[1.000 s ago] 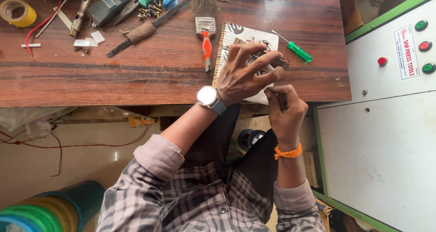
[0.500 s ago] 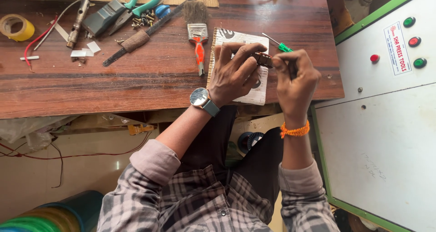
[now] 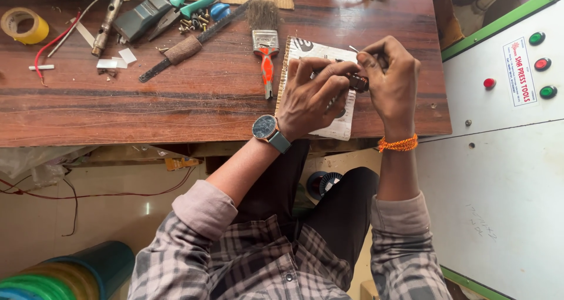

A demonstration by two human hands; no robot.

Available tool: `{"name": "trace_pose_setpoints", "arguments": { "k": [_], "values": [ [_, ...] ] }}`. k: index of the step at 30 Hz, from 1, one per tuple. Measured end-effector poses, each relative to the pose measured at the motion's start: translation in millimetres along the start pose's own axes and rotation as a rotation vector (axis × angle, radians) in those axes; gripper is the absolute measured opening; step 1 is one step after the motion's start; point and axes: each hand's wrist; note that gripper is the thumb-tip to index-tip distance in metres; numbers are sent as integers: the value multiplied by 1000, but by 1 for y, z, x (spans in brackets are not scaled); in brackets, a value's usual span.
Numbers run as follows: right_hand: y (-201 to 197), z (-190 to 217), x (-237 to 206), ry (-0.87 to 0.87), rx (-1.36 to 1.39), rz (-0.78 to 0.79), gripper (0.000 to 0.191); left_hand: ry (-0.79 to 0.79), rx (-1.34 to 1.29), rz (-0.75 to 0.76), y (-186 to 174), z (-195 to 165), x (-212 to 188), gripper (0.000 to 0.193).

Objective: The person sits at a workbench repairing an electric motor armature, holding the rotor and working on its copper windings by hand. They pick up a green-handled screwdriver to pry and adjust parts of the armature, set it down, and continue manipulating the windings and components with their fingers.

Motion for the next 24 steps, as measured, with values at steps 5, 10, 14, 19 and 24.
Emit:
{"name": "trace_pose_setpoints", "arguments": {
  "k": [5,10,14,19,24],
  "values": [
    [-6,-13,-18,127,18,-39,11,-11,-29,-4,12,3,-4,51],
    [-21,-19,-45,126,215,-126,17,-45,5,-1,11,5,-4,45],
    [-25,-16,-66,91,195,-127,19,-54,28,-14,6,1,-1,35],
    [-19,-6,-79,60,171,-122,20,-57,26,-40,2,-2,4,32],
    [-12,-5,-83,-36,138,-124,13,-55,47,-23,4,1,0,35]
  ]
}}
Point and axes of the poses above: each hand's wrist, its own x-axis towards the middle knuckle, its own y-axis out of the palm, z = x × y, and after that the axes turned 10 degrees about -z, right-handed
